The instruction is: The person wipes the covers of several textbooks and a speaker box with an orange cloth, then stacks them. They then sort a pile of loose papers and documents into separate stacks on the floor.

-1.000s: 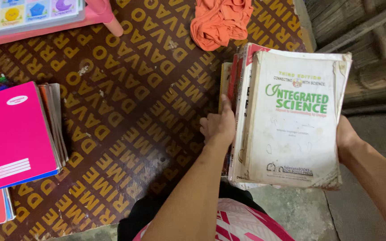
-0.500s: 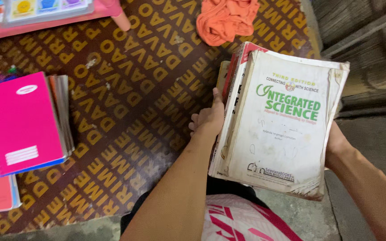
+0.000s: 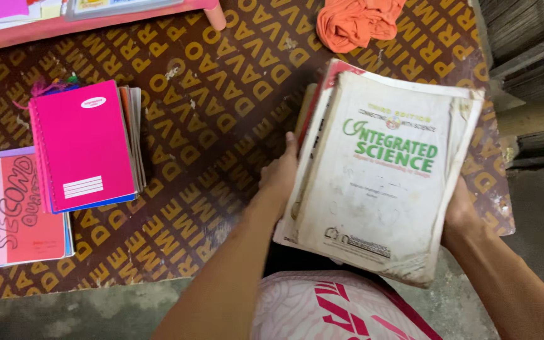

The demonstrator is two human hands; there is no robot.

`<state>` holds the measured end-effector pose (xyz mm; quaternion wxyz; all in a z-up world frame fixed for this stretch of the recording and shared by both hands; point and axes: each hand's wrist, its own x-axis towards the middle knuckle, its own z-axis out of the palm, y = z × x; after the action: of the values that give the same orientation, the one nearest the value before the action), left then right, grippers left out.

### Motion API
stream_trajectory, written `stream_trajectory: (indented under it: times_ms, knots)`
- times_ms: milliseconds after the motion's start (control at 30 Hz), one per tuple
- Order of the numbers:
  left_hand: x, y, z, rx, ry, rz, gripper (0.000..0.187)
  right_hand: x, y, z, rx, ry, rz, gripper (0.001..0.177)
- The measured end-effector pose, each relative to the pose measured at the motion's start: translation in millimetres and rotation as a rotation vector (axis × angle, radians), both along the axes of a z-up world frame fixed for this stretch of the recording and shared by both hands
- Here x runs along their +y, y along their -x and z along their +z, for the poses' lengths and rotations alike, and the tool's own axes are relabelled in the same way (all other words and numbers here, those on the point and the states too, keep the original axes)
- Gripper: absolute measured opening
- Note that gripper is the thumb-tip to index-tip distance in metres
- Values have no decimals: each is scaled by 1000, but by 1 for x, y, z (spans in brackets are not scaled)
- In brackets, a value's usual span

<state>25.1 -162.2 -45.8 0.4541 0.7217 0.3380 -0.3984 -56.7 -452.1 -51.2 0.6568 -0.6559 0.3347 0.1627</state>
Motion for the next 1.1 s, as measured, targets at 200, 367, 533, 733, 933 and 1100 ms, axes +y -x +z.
stream_trajectory:
  times_ms: [200, 367, 533, 733, 933, 1100]
  knots:
    - [52, 58, 19, 2, 147, 405, 99, 56, -51, 23, -39, -210, -3, 60]
    - [58, 87, 35, 346, 507, 827, 107, 73, -109, 5, 67, -187, 135, 56]
    - [47, 78, 42, 209, 831, 1114, 107, 51, -153, -32, 122, -164, 360, 41]
    - [44, 67, 50, 272, 790, 1231, 109, 28, -189, -20, 290, 608, 809, 34]
    - [45, 41, 57, 343, 691, 1348, 112, 41, -276, 30, -33, 861, 551, 36]
    - [49, 5, 58, 294, 663, 1295, 111, 30, -314, 24, -806, 1459, 655, 43]
